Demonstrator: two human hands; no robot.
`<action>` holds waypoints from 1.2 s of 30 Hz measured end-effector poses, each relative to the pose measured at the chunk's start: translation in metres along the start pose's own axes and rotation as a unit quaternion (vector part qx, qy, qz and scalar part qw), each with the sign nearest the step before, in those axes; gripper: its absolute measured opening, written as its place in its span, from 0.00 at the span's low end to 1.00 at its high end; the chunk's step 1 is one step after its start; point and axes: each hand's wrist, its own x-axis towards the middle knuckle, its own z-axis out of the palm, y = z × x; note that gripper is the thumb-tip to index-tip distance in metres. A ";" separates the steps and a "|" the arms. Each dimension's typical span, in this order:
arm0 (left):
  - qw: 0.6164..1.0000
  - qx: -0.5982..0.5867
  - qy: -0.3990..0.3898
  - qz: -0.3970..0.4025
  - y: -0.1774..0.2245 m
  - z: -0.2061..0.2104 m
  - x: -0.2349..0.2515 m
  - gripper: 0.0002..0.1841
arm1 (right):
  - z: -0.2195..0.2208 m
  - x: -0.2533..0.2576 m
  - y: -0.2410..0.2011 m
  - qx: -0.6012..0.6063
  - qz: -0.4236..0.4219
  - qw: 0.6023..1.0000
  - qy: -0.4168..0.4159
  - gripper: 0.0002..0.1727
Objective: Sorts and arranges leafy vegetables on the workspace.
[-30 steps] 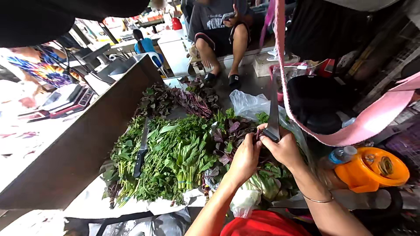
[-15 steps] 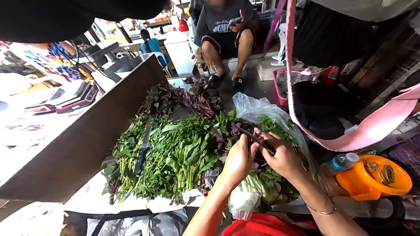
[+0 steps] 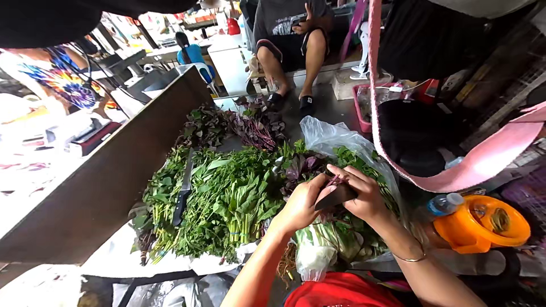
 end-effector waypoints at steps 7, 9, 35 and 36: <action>0.994 -0.085 -0.066 0.008 0.000 -0.003 0.004 0.20 | 0.003 -0.026 0.073 -0.067 0.235 0.968 -0.047 0.21; 0.998 -0.028 -0.056 0.000 -0.005 -0.006 0.007 0.21 | -0.012 -0.019 0.055 -0.057 0.224 0.970 -0.070 0.22; 0.930 0.170 0.308 -0.104 -0.092 -0.314 0.174 0.20 | -0.082 -0.101 0.025 0.098 0.500 0.849 -0.139 0.24; 0.914 0.236 0.321 -0.077 -0.101 -0.320 0.185 0.21 | -0.083 -0.108 0.025 0.089 0.506 0.847 -0.139 0.25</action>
